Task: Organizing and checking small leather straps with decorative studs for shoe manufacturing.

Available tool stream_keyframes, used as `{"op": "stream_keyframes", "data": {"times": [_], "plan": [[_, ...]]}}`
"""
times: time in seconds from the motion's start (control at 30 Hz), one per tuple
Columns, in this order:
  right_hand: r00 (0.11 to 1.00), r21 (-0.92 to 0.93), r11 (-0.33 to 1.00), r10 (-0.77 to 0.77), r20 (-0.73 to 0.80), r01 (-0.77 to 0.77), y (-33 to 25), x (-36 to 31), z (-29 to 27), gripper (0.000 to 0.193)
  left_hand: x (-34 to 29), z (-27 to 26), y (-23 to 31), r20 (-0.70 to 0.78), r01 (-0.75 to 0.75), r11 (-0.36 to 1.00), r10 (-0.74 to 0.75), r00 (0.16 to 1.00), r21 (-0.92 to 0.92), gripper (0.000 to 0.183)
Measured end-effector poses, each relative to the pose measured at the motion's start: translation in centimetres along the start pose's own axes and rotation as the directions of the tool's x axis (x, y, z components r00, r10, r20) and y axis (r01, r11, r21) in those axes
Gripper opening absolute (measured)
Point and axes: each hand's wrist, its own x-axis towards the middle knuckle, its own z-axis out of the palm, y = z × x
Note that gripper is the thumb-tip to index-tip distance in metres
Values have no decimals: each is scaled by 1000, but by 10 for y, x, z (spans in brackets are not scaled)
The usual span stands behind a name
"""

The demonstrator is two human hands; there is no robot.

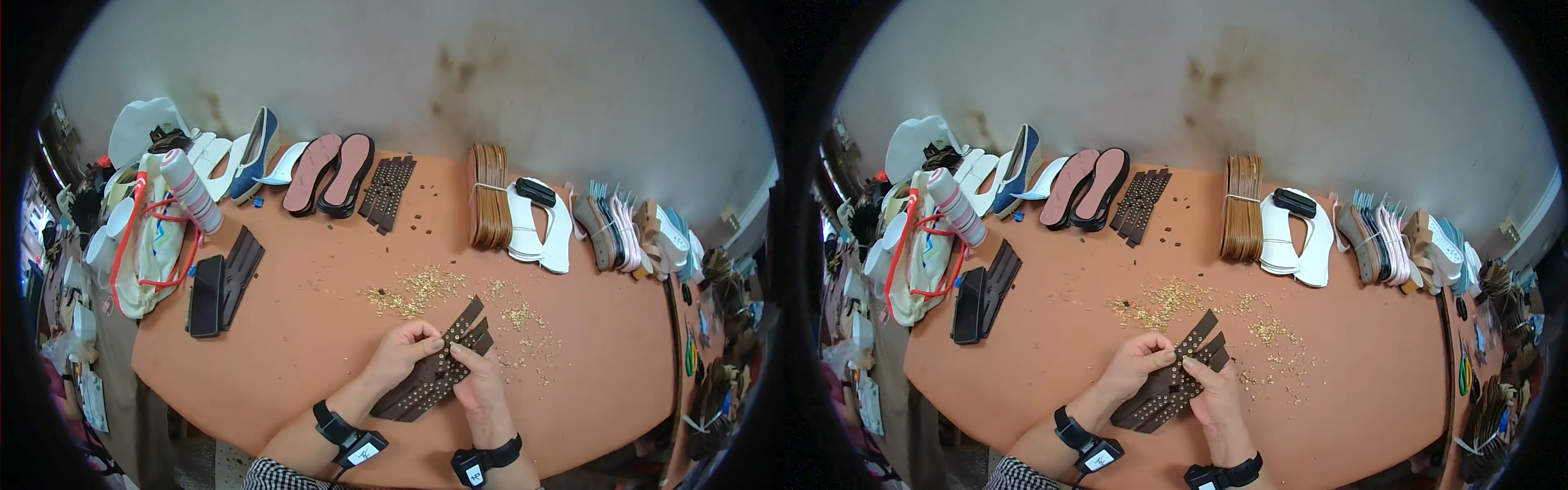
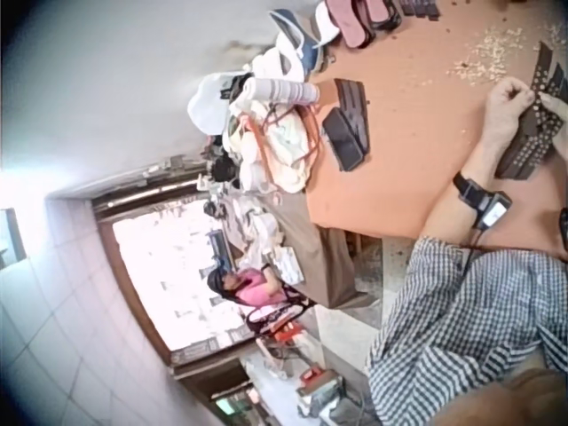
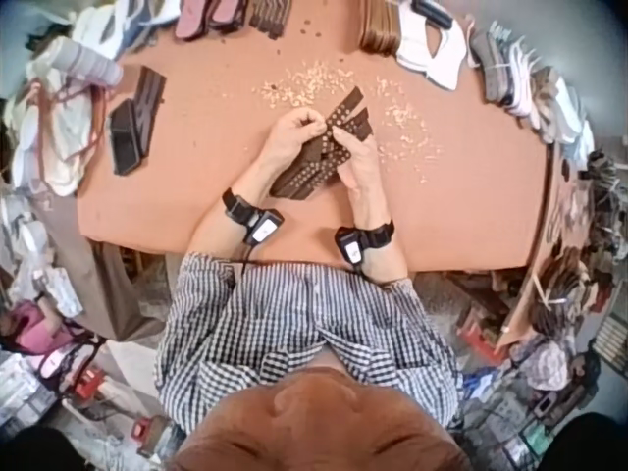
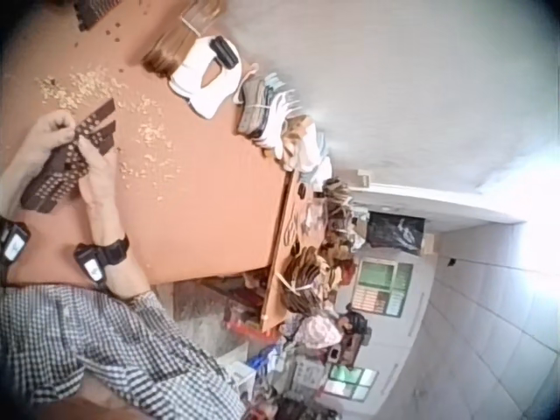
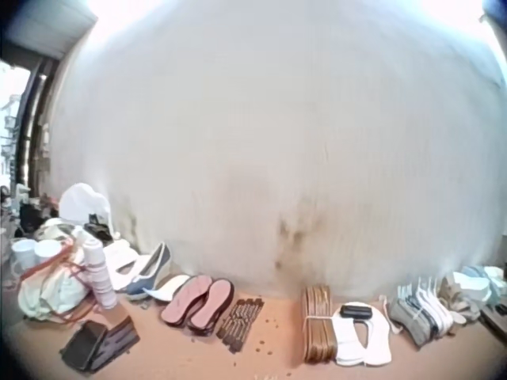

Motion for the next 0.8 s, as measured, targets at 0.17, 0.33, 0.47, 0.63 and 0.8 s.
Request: {"op": "stream_keyframes", "data": {"times": [0.17, 0.33, 0.47, 0.63, 0.8], "plan": [[1000, 44, 999, 17, 1, -17, 2, -3, -3, 24, 0, -3, -1, 22, 87, 995, -86, 996, -53, 8], [999, 32, 999, 31, -12, -31, 1, -6, 2, 24, -2, -8, -1, 69, 130, 980, -121, 990, -148, 8], [1000, 49, 999, -4, -21, 5, 1, -9, 7, 23, -2, -6, 3, 85, 133, 978, -120, 989, -164, 7], [974, -96, 971, -222, -33, 218, 8, -12, 4, 20, -2, 2, 7, 52, -6, 999, 4, 999, 40, 7], [947, -189, 932, -320, -34, 309, 12, -13, 6, 16, -3, 2, 7, 37, -10, 999, 8, 999, 49, 7]]}}
